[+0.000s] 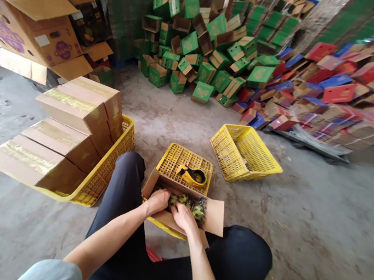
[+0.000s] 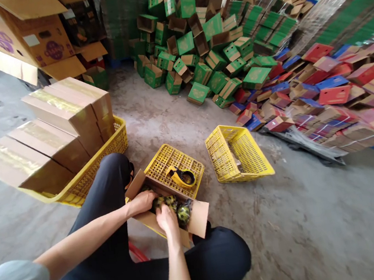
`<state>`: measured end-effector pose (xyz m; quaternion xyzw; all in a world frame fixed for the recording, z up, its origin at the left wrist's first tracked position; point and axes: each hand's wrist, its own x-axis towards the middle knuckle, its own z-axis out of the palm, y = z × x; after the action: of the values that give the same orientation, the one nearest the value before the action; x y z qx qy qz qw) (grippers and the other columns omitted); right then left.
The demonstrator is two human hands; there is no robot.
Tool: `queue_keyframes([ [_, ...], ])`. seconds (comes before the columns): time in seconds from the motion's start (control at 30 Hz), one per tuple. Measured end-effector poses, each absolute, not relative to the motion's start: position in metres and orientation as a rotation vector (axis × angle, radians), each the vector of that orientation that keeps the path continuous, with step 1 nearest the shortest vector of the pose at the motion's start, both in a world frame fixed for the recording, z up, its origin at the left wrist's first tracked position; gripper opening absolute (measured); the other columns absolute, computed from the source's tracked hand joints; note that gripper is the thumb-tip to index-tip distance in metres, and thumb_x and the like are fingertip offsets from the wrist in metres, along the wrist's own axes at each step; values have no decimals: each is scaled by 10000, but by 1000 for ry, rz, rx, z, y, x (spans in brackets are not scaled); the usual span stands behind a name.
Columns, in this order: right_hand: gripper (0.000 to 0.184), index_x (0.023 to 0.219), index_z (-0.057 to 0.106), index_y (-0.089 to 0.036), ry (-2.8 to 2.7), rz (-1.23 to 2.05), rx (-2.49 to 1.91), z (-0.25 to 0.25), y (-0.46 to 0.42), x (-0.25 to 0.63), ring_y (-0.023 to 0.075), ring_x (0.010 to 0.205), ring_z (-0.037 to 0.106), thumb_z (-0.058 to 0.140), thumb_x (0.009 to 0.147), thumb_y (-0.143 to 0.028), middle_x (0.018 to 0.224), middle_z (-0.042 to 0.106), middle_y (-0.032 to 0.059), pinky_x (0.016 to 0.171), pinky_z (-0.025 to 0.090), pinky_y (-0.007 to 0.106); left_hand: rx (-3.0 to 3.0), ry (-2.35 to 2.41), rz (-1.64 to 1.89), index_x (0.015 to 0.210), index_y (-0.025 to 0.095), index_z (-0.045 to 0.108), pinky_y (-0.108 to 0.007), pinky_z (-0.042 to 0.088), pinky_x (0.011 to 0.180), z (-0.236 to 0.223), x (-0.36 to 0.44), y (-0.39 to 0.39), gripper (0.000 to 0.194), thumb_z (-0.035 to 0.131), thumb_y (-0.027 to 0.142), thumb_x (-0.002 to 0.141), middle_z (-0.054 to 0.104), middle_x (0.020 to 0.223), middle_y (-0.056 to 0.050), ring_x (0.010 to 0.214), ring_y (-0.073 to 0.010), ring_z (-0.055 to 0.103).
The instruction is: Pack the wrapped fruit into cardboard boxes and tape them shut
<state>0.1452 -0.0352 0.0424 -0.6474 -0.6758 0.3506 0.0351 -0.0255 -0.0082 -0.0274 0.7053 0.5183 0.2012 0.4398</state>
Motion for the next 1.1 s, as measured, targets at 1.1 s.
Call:
queue_keyframes([
  [1.1, 377, 1044, 797, -162, -1786, 794, -2509, 24, 15, 160, 269, 742, 790, 530, 993, -422, 811, 808, 163, 661, 560, 314, 2051, 1030, 358, 1155, 205, 807, -356, 493, 1126, -33, -22, 1, 362, 601, 79, 885, 636, 1451, -117, 1285, -274, 636],
])
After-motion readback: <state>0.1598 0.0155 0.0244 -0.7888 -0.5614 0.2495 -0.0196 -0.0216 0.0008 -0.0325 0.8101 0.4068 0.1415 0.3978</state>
